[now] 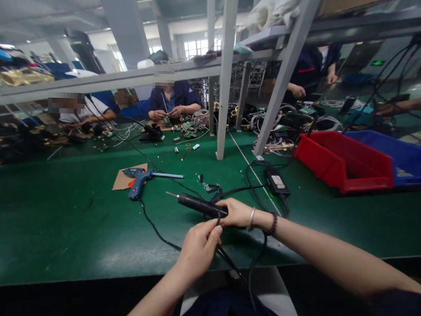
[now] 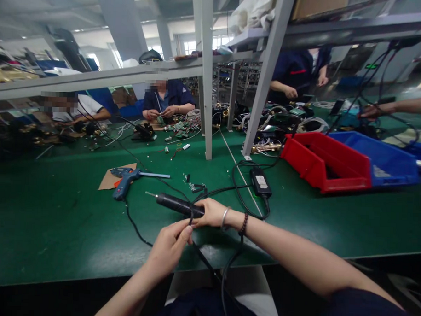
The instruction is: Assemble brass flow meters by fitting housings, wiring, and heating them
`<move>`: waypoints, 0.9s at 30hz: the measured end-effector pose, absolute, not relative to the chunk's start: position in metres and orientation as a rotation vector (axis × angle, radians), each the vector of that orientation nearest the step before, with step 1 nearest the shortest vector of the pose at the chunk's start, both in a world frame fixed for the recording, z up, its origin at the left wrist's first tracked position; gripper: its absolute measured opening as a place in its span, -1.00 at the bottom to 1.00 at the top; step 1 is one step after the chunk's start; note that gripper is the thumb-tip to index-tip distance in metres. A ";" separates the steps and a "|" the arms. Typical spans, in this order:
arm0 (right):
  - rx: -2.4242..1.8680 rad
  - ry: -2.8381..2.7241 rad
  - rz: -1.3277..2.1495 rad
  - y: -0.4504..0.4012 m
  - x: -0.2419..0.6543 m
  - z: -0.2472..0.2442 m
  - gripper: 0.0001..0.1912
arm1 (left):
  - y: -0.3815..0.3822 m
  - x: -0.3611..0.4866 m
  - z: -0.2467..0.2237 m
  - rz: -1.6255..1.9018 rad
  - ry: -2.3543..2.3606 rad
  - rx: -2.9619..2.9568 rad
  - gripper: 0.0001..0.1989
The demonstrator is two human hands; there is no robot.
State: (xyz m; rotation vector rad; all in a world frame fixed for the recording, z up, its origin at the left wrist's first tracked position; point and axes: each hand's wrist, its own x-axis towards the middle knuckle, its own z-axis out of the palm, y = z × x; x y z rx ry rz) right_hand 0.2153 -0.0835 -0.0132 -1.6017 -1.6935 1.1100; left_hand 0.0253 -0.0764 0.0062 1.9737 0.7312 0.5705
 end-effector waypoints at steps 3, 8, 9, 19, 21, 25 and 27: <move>-1.477 -1.550 1.024 -0.059 0.192 -0.017 -0.67 | -0.069 0.021 -0.016 0.723 0.974 1.736 -0.44; -1.282 -1.485 0.867 -0.055 0.157 -0.003 -0.65 | -0.039 0.028 -0.029 0.946 1.012 1.549 -0.26; -1.264 -1.498 0.834 -0.059 0.157 0.001 -0.65 | -0.034 0.031 -0.028 0.970 0.957 1.517 -0.28; -1.223 -1.483 0.360 -0.072 0.210 0.074 -0.54 | 0.005 0.037 0.046 0.954 0.842 1.853 -0.59; -1.016 -1.675 0.573 -0.058 0.203 0.083 -0.26 | 0.005 0.044 0.072 0.859 0.751 2.124 -0.60; -0.786 -1.785 0.755 -0.042 0.201 0.090 -0.40 | -0.001 0.052 0.093 0.890 0.587 2.532 -0.66; -0.782 -1.648 0.781 -0.044 0.206 0.088 -0.62 | -0.004 0.050 0.078 1.101 0.658 2.475 -0.69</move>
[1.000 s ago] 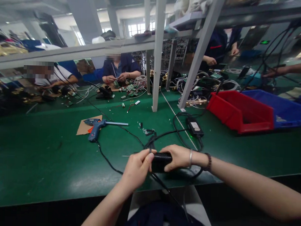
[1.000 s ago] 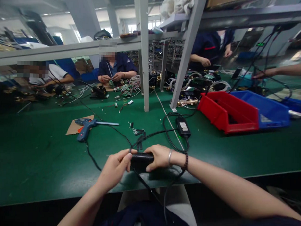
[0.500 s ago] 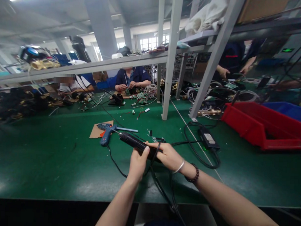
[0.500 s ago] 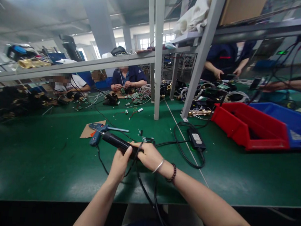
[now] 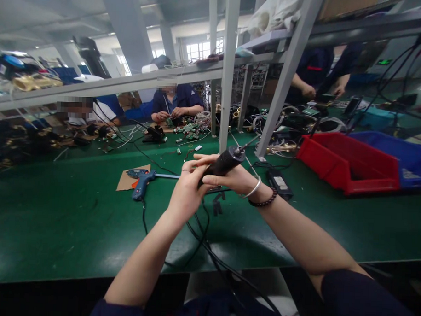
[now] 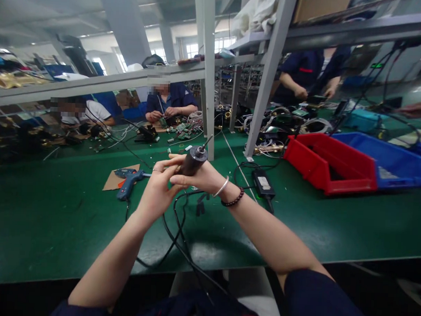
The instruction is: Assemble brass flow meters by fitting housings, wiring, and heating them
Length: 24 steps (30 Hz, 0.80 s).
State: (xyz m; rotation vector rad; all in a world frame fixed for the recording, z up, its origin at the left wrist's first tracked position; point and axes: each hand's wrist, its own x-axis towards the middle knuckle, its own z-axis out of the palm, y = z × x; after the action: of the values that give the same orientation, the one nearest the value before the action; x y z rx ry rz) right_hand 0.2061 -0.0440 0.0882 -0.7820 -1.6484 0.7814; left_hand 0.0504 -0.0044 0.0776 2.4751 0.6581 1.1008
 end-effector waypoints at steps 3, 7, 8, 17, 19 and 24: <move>-0.753 -1.338 0.791 -0.053 0.213 0.085 -0.75 | -0.012 0.042 0.033 1.404 1.075 2.095 -0.43; -0.654 -1.127 0.727 -0.063 0.216 0.087 -0.70 | -0.024 0.032 -0.016 0.782 1.262 1.626 -0.52; -0.640 -1.115 0.713 -0.065 0.215 0.088 -0.69 | -0.025 0.030 -0.020 0.663 1.215 1.617 -0.62; -0.816 -0.871 0.267 -0.082 0.236 0.086 -0.83 | 0.023 0.018 0.070 0.907 1.270 2.199 -0.79; -0.863 -0.839 0.264 -0.089 0.247 0.086 -0.84 | 0.029 0.026 0.097 0.931 1.101 2.560 -0.86; -0.902 -1.036 0.509 -0.112 0.260 0.100 -0.52 | 0.014 0.067 0.136 0.908 0.312 3.270 -0.72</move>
State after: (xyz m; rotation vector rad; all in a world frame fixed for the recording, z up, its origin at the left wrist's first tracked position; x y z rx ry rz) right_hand 0.2604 -0.1116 0.1003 -0.9021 -1.0365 0.5090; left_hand 0.0672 0.0140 0.1358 3.2696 0.3122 0.9085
